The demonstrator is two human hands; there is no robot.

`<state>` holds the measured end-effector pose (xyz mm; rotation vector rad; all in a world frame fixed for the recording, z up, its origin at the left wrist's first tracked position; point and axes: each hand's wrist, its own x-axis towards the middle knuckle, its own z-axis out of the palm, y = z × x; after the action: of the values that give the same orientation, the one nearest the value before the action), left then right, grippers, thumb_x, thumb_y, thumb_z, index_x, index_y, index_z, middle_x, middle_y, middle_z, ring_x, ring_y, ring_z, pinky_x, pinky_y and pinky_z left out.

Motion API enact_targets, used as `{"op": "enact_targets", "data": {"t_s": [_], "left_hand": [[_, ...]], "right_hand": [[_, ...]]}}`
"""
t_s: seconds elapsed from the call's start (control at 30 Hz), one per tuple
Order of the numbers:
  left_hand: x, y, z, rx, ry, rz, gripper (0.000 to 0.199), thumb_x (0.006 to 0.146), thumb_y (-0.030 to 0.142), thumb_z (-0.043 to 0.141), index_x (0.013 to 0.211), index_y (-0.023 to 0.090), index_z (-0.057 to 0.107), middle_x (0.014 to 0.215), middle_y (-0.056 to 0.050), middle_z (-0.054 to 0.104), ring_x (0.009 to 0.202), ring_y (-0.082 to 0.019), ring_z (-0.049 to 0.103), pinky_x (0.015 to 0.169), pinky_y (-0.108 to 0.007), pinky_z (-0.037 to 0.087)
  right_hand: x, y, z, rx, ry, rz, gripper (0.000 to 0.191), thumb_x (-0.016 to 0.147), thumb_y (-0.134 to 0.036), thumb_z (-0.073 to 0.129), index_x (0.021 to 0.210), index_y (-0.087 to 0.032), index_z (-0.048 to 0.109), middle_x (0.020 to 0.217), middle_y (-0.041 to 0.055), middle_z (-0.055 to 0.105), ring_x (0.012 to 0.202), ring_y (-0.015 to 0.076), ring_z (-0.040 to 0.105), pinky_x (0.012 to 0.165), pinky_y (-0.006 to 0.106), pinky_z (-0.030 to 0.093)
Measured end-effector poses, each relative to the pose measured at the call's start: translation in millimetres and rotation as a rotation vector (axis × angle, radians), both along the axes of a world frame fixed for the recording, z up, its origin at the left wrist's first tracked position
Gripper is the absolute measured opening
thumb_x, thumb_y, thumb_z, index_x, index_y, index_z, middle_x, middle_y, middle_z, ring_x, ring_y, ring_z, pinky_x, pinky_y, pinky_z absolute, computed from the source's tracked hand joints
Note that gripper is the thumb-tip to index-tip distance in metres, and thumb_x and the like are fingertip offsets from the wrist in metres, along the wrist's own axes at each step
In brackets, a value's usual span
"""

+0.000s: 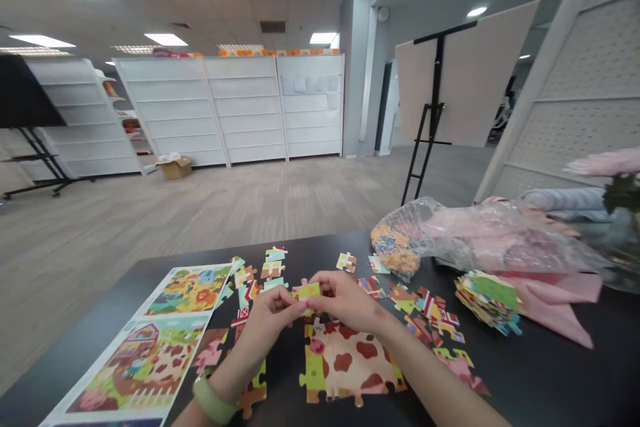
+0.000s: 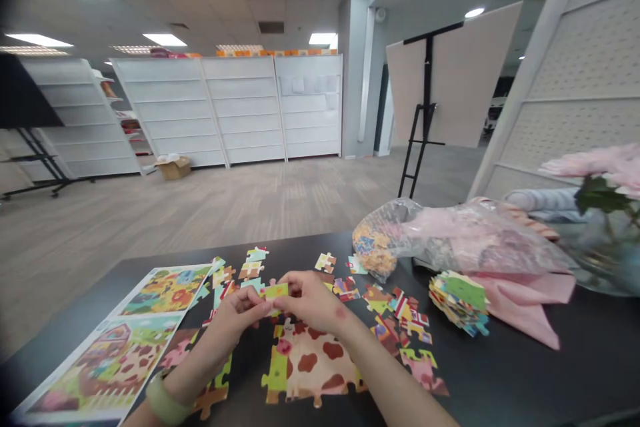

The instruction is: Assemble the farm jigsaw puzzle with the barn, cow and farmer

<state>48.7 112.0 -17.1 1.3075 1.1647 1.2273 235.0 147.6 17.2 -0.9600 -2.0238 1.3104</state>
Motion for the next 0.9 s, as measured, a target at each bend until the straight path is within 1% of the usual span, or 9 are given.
{"op": "enact_targets", "data": {"t_s": [0.1, 0.17, 0.27, 0.33, 0.4, 0.47, 0.63, 0.77, 0.9], "left_hand": [[-2.8, -1.2, 0.9, -0.013, -0.015, 0.002, 0.05, 0.066, 0.058, 0.087, 0.072, 0.021, 0.054, 0.063, 0.003, 0.062, 0.057, -0.013, 0.058, 0.051, -0.021, 0.039], [-6.6, -1.1, 2.5, -0.018, -0.039, 0.0, 0.048, 0.067, 0.055, 0.087, 0.079, 0.022, 0.054, 0.064, 0.006, 0.06, 0.054, -0.012, 0.056, 0.049, -0.02, 0.037], [-13.1, 0.1, 5.2, -0.014, -0.055, 0.035, 0.041, 0.073, 0.048, 0.083, 0.091, 0.023, 0.057, 0.07, 0.007, 0.059, 0.053, -0.01, 0.052, 0.05, -0.019, 0.035], [-15.9, 0.4, 6.5, -0.002, -0.034, 0.062, 0.036, 0.075, 0.046, 0.08, 0.093, 0.023, 0.06, 0.076, 0.006, 0.061, 0.056, -0.01, 0.052, 0.052, -0.02, 0.038], [-16.6, 0.2, 7.3, 0.011, -0.006, 0.06, 0.035, 0.074, 0.046, 0.08, 0.091, 0.021, 0.062, 0.081, 0.003, 0.063, 0.059, -0.011, 0.052, 0.053, -0.021, 0.041], [-15.9, 0.2, 7.7, 0.021, 0.017, 0.038, 0.037, 0.073, 0.048, 0.08, 0.093, 0.021, 0.064, 0.084, 0.002, 0.063, 0.06, -0.011, 0.053, 0.053, -0.022, 0.043], [-15.4, 1.4, 8.8, 0.04, 0.072, -0.012, 0.04, 0.071, 0.054, 0.079, 0.084, 0.02, 0.063, 0.072, 0.003, 0.057, 0.057, -0.012, 0.052, 0.051, -0.022, 0.044], [-19.0, 1.1, 7.1, 0.035, 0.075, -0.047, 0.043, 0.07, 0.056, 0.08, 0.081, 0.021, 0.059, 0.067, 0.005, 0.053, 0.057, -0.013, 0.052, 0.053, -0.023, 0.048], [-20.4, -1.5, 5.2, 0.026, 0.089, -0.07, 0.049, 0.072, 0.059, 0.081, 0.096, 0.022, 0.058, 0.096, -0.001, 0.06, 0.072, -0.017, 0.062, 0.061, -0.029, 0.058]], "right_hand": [[3.5, 2.6, 0.2, 0.02, -0.021, -0.069, 0.018, 0.087, -0.036, 0.068, 0.094, -0.02, 0.065, 0.071, -0.0018, 0.068, 0.058, 0.0128, 0.061, 0.051, 0.021, 0.042], [19.5, 11.1, 7.6, 0.08, -0.057, -0.166, 0.017, 0.094, -0.035, 0.061, 0.092, -0.02, 0.069, 0.077, -0.0001, 0.071, 0.061, 0.0132, 0.064, 0.055, 0.022, 0.046], [64.1, 29.5, 21.6, 0.209, -0.144, -0.415, 0.036, 0.106, -0.028, 0.035, 0.105, -0.022, 0.071, 0.101, 0.005, 0.072, 0.08, 0.015, 0.067, 0.074, 0.028, 0.05], [96.5, 39.0, 24.9, 0.264, -0.237, -0.517, 0.035, 0.105, -0.021, 0.035, 0.112, -0.02, 0.07, 0.108, 0.008, 0.071, 0.094, 0.0181, 0.066, 0.087, 0.033, 0.049], [118.9, 42.9, 19.4, 0.276, -0.34, -0.503, 0.021, 0.101, -0.019, 0.051, 0.107, -0.018, 0.071, 0.105, 0.0088, 0.072, 0.1, 0.0204, 0.066, 0.094, 0.038, 0.049], [127.2, 41.0, 7.5, 0.272, -0.429, -0.42, 0.013, 0.097, -0.024, 0.064, 0.106, -0.017, 0.071, 0.107, 0.0075, 0.071, 0.102, 0.0215, 0.066, 0.096, 0.041, 0.051], [115.1, 25.3, -17.6, 0.272, -0.59, -0.284, 0.028, 0.099, -0.036, 0.065, 0.119, -0.017, 0.065, 0.123, 0.0077, 0.067, 0.106, 0.0226, 0.067, 0.092, 0.045, 0.057], [123.8, 21.3, -12.5, 0.314, -0.614, -0.283, 0.03, 0.098, -0.036, 0.067, 0.121, -0.017, 0.065, 0.125, 0.0082, 0.066, 0.109, 0.0239, 0.066, 0.094, 0.047, 0.056], [165.6, 6.8, 7.6, 0.401, -0.571, -0.394, 0.031, 0.094, -0.021, 0.068, 0.124, -0.02, 0.065, 0.135, 0.0085, 0.064, 0.125, 0.0257, 0.059, 0.107, 0.047, 0.047]]}}
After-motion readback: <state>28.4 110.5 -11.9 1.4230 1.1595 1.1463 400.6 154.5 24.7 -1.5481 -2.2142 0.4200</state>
